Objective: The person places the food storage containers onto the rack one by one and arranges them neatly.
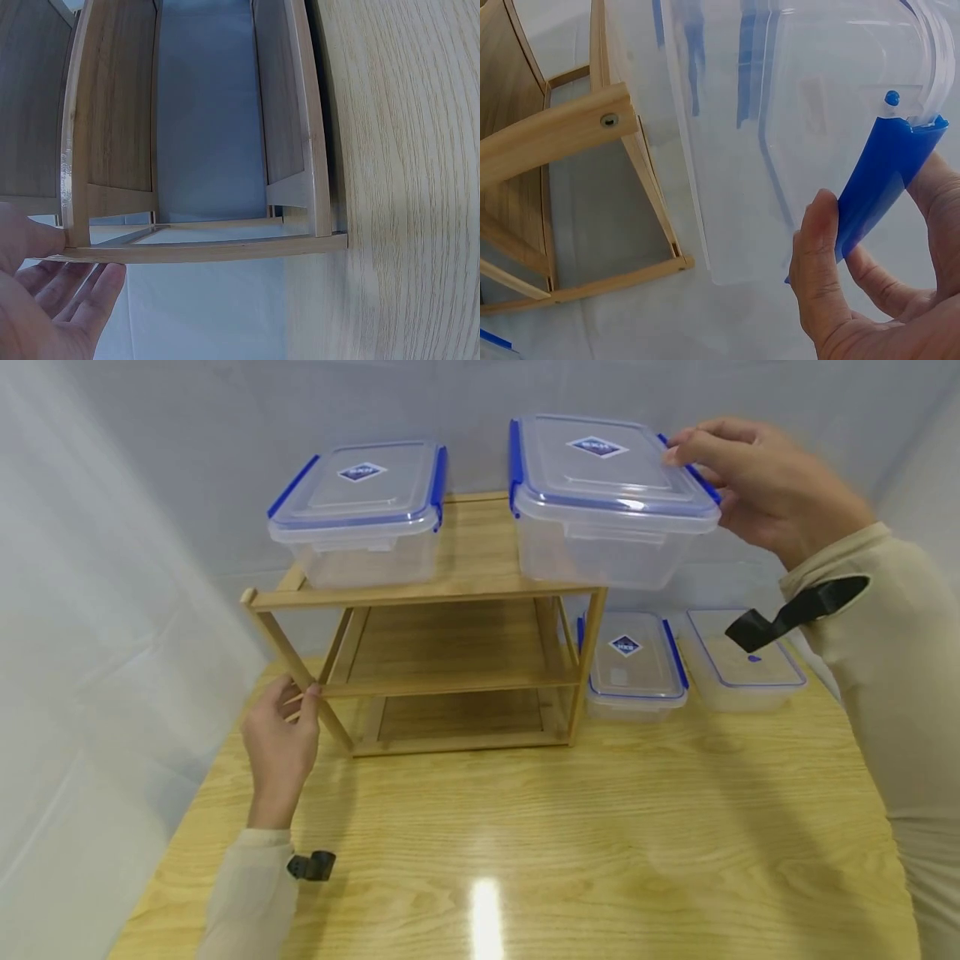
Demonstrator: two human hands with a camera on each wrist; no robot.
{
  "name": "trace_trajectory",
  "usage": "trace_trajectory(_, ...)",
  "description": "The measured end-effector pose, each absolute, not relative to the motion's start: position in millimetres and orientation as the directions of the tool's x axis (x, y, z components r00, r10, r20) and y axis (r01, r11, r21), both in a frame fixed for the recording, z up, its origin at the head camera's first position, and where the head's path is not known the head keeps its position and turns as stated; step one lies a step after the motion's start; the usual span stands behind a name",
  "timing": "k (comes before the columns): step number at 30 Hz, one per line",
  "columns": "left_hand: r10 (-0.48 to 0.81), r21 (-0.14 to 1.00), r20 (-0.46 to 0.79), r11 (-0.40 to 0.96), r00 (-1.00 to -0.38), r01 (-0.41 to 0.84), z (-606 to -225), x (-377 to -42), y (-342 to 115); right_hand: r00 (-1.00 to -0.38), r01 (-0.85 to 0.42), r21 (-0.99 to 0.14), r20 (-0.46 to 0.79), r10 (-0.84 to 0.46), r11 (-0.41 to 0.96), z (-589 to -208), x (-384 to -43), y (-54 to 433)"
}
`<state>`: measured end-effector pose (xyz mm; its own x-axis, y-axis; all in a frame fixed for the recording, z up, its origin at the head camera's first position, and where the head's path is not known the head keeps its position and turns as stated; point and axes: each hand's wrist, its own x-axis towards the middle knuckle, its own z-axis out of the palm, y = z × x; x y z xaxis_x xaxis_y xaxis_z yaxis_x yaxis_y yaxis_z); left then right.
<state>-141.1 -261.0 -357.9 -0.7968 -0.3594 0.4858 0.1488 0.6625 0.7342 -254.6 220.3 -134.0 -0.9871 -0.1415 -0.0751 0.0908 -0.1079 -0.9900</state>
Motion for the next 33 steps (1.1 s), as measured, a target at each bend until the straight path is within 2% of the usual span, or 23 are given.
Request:
trace_trajectory(8, -0.348, 0.725, 0.503, 0.668, -0.791, 0.168, -357, -142, -260, -0.992, 0.044, -0.998, -0.038, -0.121, -0.047, -133, -263, 190)
trace_trajectory(23, -0.348, 0.727, 0.497, 0.667, -0.795, 0.162, -358, -143, -261, -0.992, 0.038, -0.997, -0.046, -0.119, 0.069, -133, -273, 157)
trace_trajectory(33, -0.350, 0.727, 0.495, 0.669, -0.795, 0.158, -356, -142, -261, -0.992, 0.058, -0.998, -0.058, -0.114, 0.001, -134, -279, 150)
